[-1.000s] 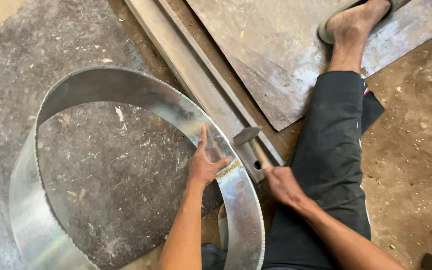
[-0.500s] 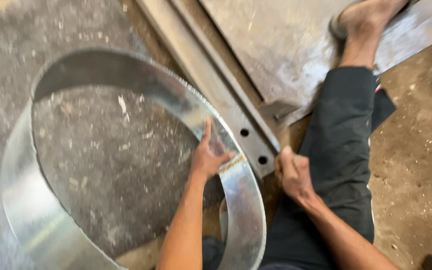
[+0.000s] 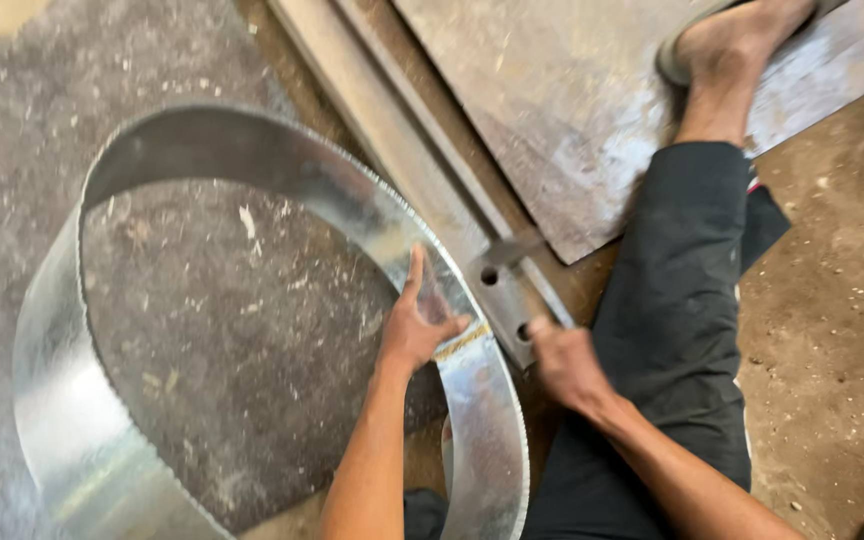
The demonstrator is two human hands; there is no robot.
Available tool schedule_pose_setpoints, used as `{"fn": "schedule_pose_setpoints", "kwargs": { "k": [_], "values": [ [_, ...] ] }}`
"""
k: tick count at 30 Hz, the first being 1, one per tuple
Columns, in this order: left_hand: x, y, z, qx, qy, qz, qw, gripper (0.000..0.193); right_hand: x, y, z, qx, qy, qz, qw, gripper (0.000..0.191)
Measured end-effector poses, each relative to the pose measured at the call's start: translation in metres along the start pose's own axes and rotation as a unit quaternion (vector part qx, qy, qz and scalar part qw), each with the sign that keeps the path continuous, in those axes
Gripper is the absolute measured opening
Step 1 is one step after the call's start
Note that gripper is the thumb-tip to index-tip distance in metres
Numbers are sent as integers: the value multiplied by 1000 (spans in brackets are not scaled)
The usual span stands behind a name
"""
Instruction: The person sits on the ground holding a large galvanized steel band ring against a steel rail and repeatedly hammers its overlapping seam with a small hammer, working around the joint to close and form the ring. At the end they set the hammer down with other tools on the ground.
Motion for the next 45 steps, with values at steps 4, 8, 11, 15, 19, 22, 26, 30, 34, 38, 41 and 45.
{"fn": "schedule_pose_setpoints", "kwargs": {
  "k": [4, 8, 11, 15, 19, 22, 26, 30, 34, 38, 41, 45],
  "values": [
    [0, -2, -4, 14, 34, -10, 999, 130, -1, 1, 2, -39, 27, 28, 998, 57],
    [-2, -3, -3, 17, -8, 8, 1000, 130, -3, -3, 11, 169, 67, -26, 983, 56],
    [0, -3, -5, -2, 39, -12, 999, 129, 3, 0, 23, -82, 13, 49, 995, 49],
    [7, -1, -2, -12, 74, -7, 997, 132, 7, -1, 28, -87, -5, 59, 994, 60],
    [3, 0, 7, -29, 26, 11, 999, 131, 2, 2, 20, 94, 49, -18, 994, 60],
    [6, -1, 4, -8, 65, 6, 998, 132, 6, 6, 18, -85, 12, 56, 995, 59],
    [7, -3, 2, 6, 63, 6, 998, 134, 9, 2, 13, -50, -26, 8, 998, 54],
    [7, -2, 2, -15, 0, 18, 1000, 131, 15, -1, 2, 107, 8, -10, 994, 55],
    [9, -1, -2, -9, 32, 16, 999, 132, 20, 2, -6, -95, 40, 42, 994, 61],
    [7, -3, -2, 12, 47, 9, 999, 134, 20, 2, -7, 28, -27, -7, 999, 55],
    [5, -5, 2, 10, 9, 17, 1000, 132, 20, 1, -7, 170, 48, -26, 984, 59],
    [9, -4, -1, 12, 62, 3, 998, 132, 28, -1, 8, -165, -2, 57, 985, 55]
  ]
}}
Point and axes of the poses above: each hand's wrist, its own x-axis towards the middle knuckle, its own y-axis out of the palm, z = x × y, the point moved 2 cm from there along x, towards the middle knuckle, and after that the axes turned 8 degrees about z, right-handed, at the moved point
